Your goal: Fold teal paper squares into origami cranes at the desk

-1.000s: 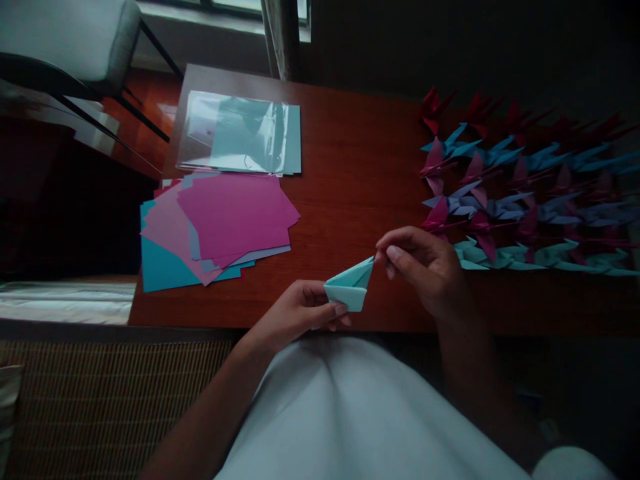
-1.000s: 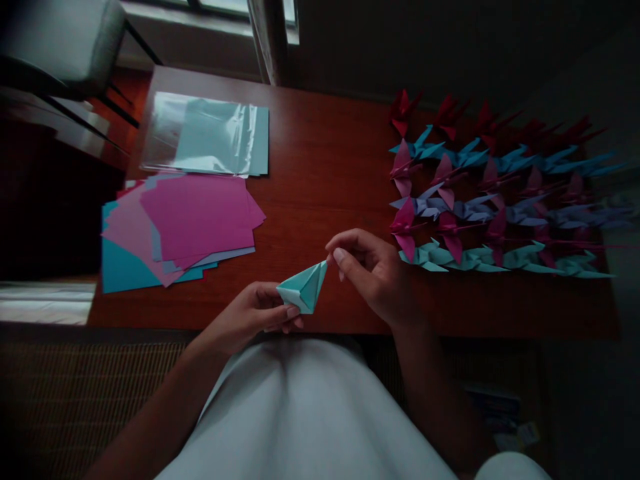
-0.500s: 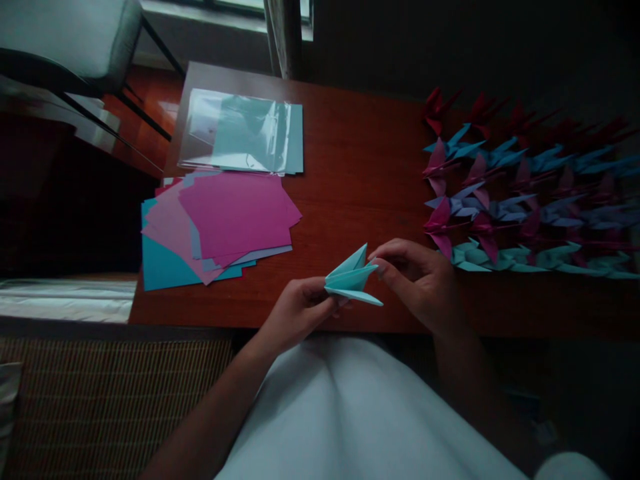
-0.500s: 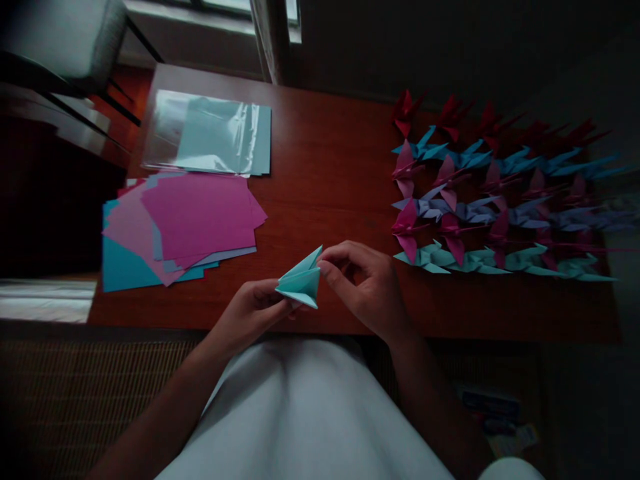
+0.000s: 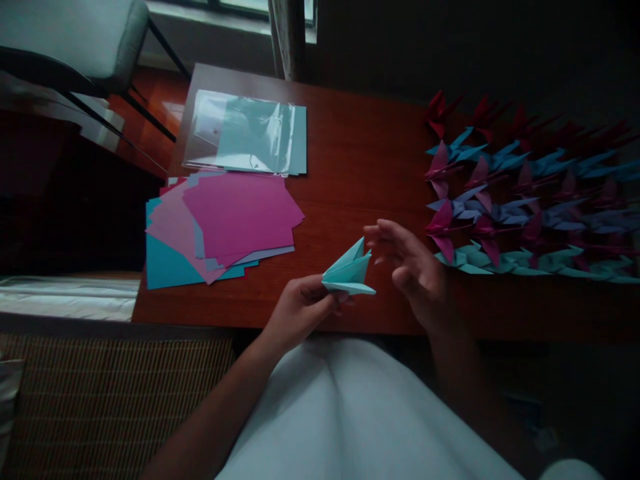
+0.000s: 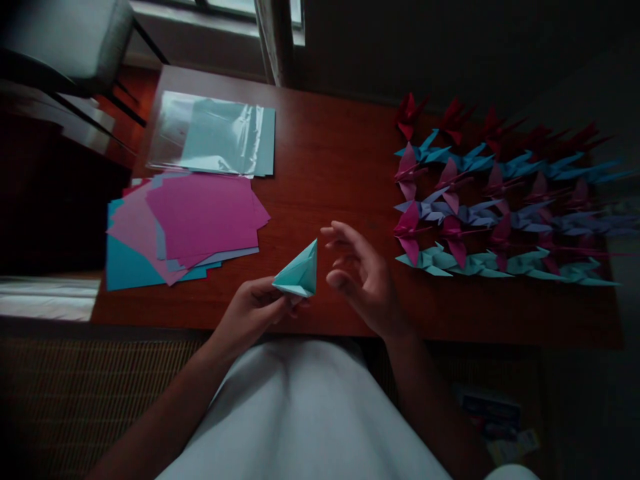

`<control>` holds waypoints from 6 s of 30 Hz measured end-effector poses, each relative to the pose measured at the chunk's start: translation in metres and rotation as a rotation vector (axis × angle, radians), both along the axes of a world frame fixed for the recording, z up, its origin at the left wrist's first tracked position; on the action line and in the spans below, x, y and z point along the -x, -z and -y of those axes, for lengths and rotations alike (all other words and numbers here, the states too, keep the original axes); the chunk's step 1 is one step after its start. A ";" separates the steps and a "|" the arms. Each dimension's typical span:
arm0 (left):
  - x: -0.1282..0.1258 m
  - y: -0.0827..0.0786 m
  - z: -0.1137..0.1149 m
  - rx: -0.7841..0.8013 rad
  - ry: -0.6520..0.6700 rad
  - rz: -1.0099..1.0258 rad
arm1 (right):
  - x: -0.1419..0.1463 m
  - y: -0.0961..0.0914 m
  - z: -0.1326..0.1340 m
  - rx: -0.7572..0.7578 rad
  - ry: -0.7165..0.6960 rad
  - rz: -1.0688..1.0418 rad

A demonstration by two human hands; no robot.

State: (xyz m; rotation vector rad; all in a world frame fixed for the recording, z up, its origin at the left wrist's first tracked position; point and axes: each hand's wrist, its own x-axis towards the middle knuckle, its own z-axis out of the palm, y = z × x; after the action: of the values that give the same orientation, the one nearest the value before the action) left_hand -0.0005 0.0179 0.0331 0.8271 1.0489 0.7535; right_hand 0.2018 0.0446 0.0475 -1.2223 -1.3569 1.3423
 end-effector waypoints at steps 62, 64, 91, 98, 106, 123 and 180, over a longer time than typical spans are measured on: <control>-0.005 0.005 -0.001 0.026 -0.243 -0.018 | 0.024 0.007 0.000 0.119 -0.172 0.169; -0.006 0.005 -0.001 0.025 -0.232 -0.024 | 0.026 0.010 0.000 0.100 -0.115 0.133; -0.008 0.003 0.003 0.183 -0.003 0.098 | 0.030 0.013 -0.005 0.022 0.189 0.084; -0.015 0.007 0.008 0.219 -0.182 0.209 | 0.041 0.015 -0.003 0.008 0.347 0.066; -0.026 0.005 0.013 0.175 -0.204 0.190 | 0.042 0.016 0.000 -0.044 0.261 0.022; -0.035 0.013 0.020 0.134 -0.134 0.161 | 0.032 0.016 0.001 0.069 0.115 0.077; -0.027 0.019 0.017 -0.370 -0.166 -0.301 | 0.042 0.023 0.016 -0.240 0.086 0.411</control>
State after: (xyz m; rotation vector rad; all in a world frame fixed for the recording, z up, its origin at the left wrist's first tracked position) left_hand 0.0268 0.0006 0.0137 1.2081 1.2775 1.0033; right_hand 0.1595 0.0290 0.0243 -1.4182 -1.6731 0.8648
